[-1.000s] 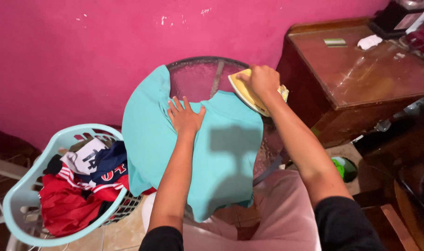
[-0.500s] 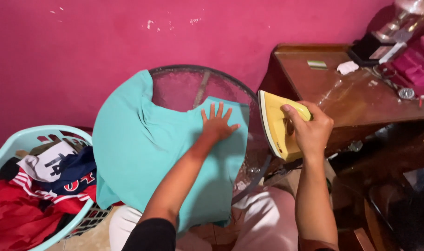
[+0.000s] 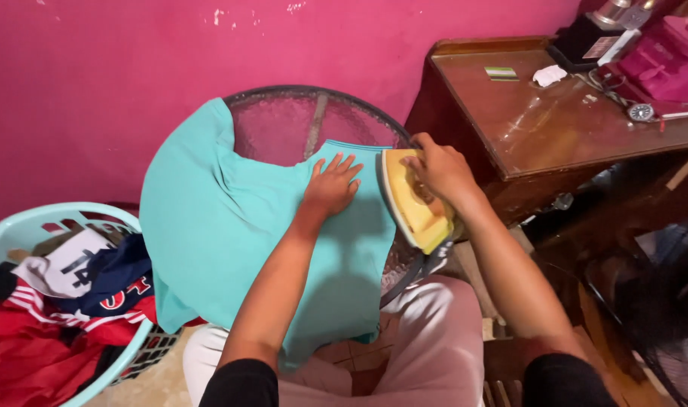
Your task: The person irons a light blue t-shirt on a round glass table. They use a yellow iron to smooth the fabric, frequently adjusting the shirt's position and folding it into a smaller rectangle.
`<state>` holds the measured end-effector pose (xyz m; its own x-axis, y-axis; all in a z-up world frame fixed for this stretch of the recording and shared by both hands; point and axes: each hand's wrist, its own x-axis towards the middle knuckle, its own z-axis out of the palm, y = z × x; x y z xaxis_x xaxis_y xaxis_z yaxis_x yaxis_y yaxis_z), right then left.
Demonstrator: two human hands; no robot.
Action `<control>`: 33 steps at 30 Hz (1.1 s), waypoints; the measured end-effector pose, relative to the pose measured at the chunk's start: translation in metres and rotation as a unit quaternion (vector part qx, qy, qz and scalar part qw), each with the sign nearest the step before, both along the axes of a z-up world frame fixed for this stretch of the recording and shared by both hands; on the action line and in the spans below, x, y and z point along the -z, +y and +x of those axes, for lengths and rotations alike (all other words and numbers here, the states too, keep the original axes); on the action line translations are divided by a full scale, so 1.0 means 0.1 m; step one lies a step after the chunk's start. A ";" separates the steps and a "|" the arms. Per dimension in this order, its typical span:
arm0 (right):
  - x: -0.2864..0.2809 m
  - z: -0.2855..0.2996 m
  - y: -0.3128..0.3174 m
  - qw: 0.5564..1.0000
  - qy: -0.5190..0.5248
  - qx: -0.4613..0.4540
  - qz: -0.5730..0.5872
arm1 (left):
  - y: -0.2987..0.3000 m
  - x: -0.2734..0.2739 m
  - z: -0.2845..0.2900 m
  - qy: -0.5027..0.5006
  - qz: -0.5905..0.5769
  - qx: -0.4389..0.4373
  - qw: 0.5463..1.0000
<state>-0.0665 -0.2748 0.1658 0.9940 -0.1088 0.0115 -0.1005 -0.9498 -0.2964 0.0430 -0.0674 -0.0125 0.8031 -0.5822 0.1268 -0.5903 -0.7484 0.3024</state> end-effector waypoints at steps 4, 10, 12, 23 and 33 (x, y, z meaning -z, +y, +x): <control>0.17 0.22 0.06 0.998 0.040 0.008 -0.040 | 0.00 0.11 0.06 0.010 -0.012 0.007 1.000; -0.05 0.07 0.17 0.993 0.047 0.013 0.107 | -0.05 0.18 0.05 -0.029 -0.032 -0.004 0.999; -0.20 -0.22 0.12 0.976 0.035 0.016 0.212 | -0.06 0.20 0.03 -0.044 -0.036 -0.012 0.998; 0.63 -1.04 0.20 0.925 -0.228 -0.029 0.303 | -0.16 0.70 0.33 -0.149 -0.110 -0.001 0.983; 1.11 -0.76 0.06 0.827 -0.413 0.042 0.379 | 0.06 0.08 0.05 -0.043 -0.055 0.024 0.997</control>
